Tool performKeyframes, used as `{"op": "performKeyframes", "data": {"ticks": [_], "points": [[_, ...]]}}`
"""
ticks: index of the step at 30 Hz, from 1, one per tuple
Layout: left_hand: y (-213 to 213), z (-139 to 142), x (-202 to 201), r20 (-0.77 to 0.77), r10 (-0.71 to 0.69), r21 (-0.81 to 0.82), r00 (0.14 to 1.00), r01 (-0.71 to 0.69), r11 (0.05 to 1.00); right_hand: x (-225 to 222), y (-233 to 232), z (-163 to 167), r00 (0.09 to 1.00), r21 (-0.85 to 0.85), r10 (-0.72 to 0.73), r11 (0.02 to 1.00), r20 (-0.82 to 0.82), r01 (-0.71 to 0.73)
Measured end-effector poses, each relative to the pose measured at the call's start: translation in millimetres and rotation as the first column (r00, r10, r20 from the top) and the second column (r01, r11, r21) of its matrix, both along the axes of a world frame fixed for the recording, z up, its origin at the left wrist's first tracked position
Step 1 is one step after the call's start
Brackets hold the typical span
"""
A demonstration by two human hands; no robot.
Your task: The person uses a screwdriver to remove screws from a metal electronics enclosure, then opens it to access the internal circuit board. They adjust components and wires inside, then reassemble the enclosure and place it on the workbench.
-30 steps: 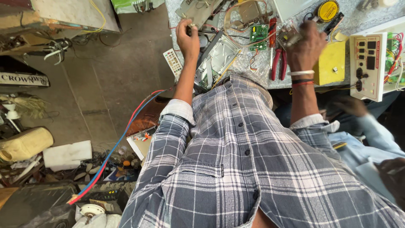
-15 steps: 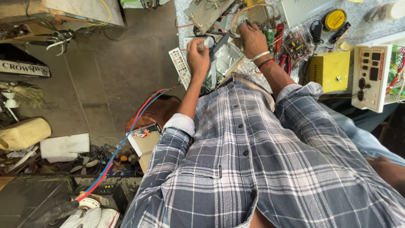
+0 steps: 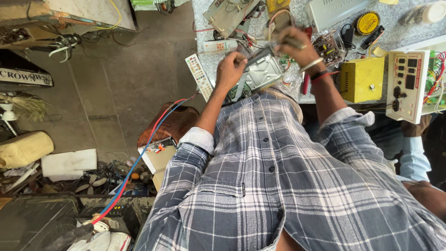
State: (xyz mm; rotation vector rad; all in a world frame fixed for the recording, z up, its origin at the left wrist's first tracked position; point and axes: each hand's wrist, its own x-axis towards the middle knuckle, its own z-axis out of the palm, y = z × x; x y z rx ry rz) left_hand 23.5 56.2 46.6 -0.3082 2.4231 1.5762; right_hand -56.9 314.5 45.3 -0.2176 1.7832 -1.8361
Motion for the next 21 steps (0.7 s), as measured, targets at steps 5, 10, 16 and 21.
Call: {"op": "performKeyframes", "data": {"ticks": [5,10,16,21], "points": [[8.8,-8.0,10.5,-0.211,-0.162,-0.225,0.964,0.114,0.968,-12.8,31.3,27.5,0.914,-0.022,-0.334,0.941,-0.232,0.338],[12.8,-10.1,13.0,-0.065,-0.064,-0.182,0.996,0.051,0.982,-15.5,76.9,83.4,0.877,-0.211,-0.414,0.905,-0.244,0.369],[-2.8,6.1,-1.9,-0.341,0.050,-0.276,0.939,-0.150,0.949,-7.9,137.0,125.3,0.907,-0.458,-0.397,0.838,-0.140,0.296],[-5.9,8.4,-18.7,-0.230,-0.226,-0.389,0.947,0.123,0.913,-2.5,160.3,103.9,0.921,-0.662,-0.386,0.677,0.053,0.322]]}}
